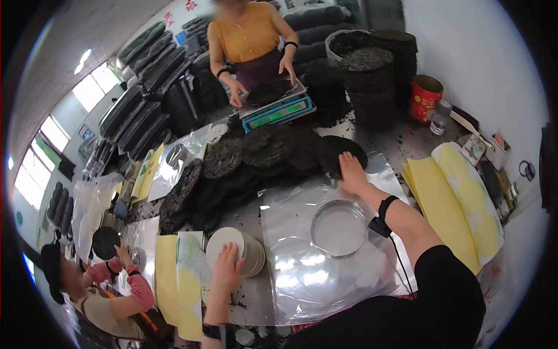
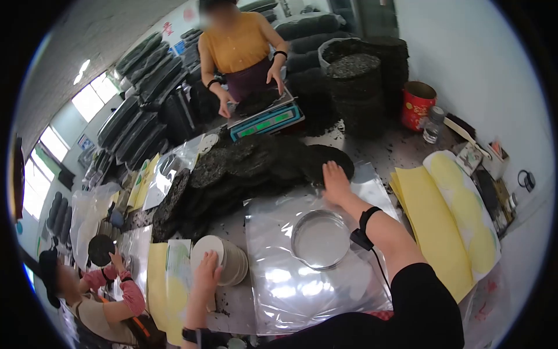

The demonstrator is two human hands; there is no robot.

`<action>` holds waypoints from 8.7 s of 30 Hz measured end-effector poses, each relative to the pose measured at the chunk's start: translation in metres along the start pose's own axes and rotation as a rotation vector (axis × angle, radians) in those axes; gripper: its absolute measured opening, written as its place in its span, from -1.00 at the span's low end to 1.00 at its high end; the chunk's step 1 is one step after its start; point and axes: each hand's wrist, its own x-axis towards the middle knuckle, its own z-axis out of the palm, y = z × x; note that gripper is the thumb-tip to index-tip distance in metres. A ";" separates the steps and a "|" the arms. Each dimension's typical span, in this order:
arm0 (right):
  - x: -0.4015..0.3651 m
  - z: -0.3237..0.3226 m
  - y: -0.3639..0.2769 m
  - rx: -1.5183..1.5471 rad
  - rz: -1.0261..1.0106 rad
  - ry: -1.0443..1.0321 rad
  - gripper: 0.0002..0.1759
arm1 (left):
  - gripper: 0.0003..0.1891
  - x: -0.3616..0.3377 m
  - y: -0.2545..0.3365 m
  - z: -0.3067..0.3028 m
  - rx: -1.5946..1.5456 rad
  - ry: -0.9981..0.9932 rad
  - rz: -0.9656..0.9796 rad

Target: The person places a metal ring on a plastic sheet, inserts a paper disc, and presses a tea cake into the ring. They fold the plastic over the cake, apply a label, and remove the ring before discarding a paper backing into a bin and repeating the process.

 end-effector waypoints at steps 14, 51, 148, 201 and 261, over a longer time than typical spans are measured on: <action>-0.116 -0.166 0.065 2.080 1.083 0.379 -0.54 | -0.42 0.100 0.228 0.136 -0.259 -0.277 0.545; -0.101 -0.119 -0.067 0.385 -0.483 -0.455 -0.21 | -0.27 0.096 0.171 0.124 -0.474 -0.017 0.190; -0.177 -0.221 -0.061 0.317 0.004 -0.605 -0.21 | -0.84 0.075 0.231 0.138 -0.756 -0.049 0.312; -0.132 -0.100 -0.100 0.706 -0.232 -0.507 -0.67 | -0.81 0.068 0.193 0.143 -0.641 0.120 0.179; -0.409 -0.446 0.231 -0.203 1.145 0.118 -0.57 | -0.31 0.083 0.215 0.146 -0.080 -0.143 0.286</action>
